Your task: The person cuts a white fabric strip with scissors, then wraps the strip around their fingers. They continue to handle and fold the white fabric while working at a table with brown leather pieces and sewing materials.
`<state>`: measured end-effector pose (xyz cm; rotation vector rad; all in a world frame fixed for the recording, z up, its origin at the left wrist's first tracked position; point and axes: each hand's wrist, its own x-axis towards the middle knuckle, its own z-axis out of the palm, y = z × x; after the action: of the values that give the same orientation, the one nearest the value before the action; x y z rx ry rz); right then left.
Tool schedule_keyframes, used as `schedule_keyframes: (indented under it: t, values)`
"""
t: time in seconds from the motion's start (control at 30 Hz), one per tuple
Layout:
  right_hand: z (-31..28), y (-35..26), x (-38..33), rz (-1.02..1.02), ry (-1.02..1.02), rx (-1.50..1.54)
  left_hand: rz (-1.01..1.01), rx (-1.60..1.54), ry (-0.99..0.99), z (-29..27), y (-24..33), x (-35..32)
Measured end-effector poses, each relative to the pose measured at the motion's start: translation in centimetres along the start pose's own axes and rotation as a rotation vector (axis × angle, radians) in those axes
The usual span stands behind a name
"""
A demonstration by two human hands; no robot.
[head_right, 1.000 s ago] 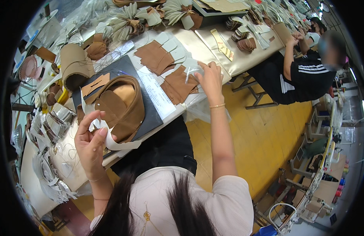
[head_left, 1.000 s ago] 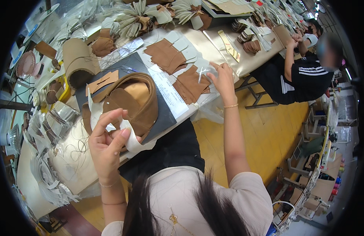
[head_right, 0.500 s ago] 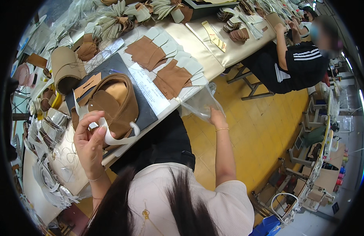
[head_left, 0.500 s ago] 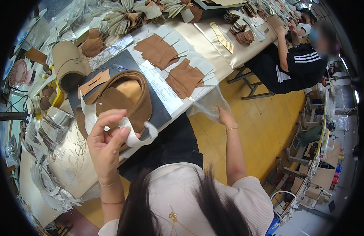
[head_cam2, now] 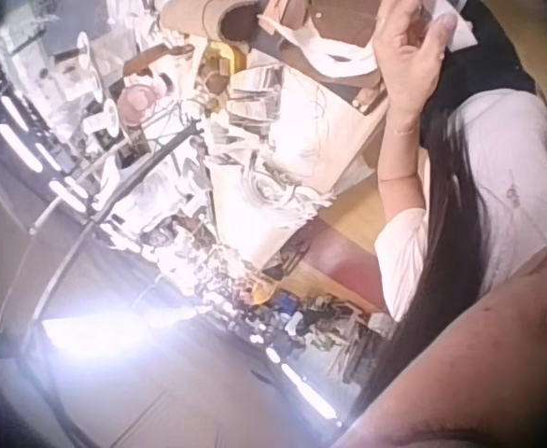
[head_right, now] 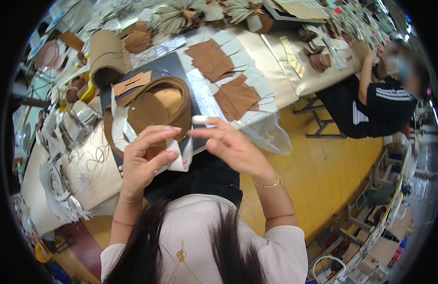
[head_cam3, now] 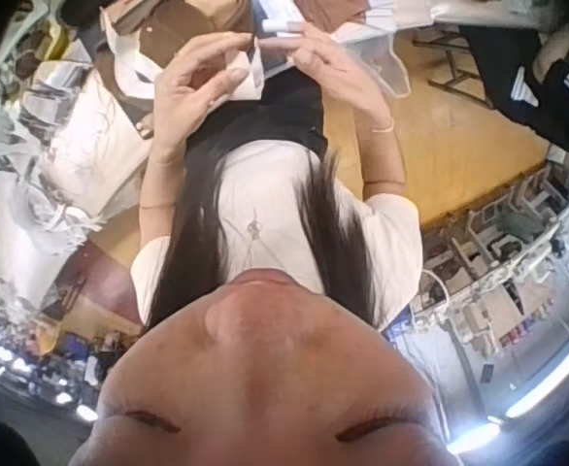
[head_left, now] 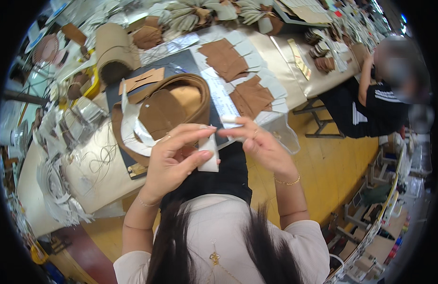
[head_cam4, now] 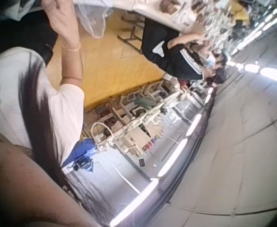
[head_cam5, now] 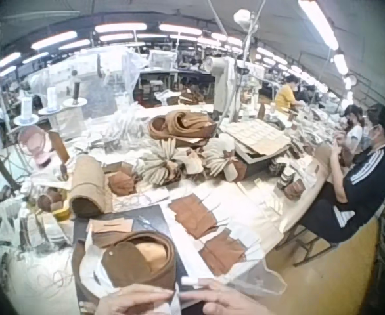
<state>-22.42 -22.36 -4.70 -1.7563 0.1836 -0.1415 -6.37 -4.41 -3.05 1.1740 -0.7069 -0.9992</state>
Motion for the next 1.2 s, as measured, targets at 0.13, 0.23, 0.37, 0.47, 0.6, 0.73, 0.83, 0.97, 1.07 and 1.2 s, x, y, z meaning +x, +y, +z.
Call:
schedule_keyframes:
  t: [0.13,0.23,0.37,0.47,0.6,0.73,0.83,0.97,1.07,1.2]
  values:
    - [3.3,-0.9,2.7,-0.005,-0.209,0.459,0.095,0.194,0.063,-0.7,0.3,-0.9]
    - [4.1,-0.8,3.8,-0.007,-0.299,0.495,0.051,0.169,0.088,-1.4,0.4,-1.7]
    - [4.5,-0.5,4.3,-0.013,-0.301,0.435,0.038,0.158,0.083,-2.3,0.2,-2.3]
    - [4.7,-0.4,4.5,-0.034,-0.286,0.407,0.050,0.105,0.073,-2.5,-0.1,-2.2]
    - [4.9,-0.6,4.6,-0.081,-0.258,0.392,0.240,0.363,0.128,-2.8,0.0,-1.9]
    - [4.9,-0.9,4.8,-0.100,-0.217,0.305,-0.110,0.329,0.103,-3.2,1.2,-2.4]
    - [4.7,-1.1,5.0,-0.168,-0.201,0.136,-0.410,0.013,0.150,-2.9,1.8,-2.6]
    - [4.6,-1.1,5.1,-0.207,-0.189,0.011,-0.145,-0.062,0.155,-2.5,1.3,-2.6]
    - [4.7,-1.2,5.0,-0.254,-0.163,-0.207,-0.258,-0.120,0.113,-3.1,0.8,-2.9]
    - [5.4,-1.4,4.3,-0.401,-0.073,-0.670,-0.514,-0.272,0.166,-4.4,-0.2,-3.1]
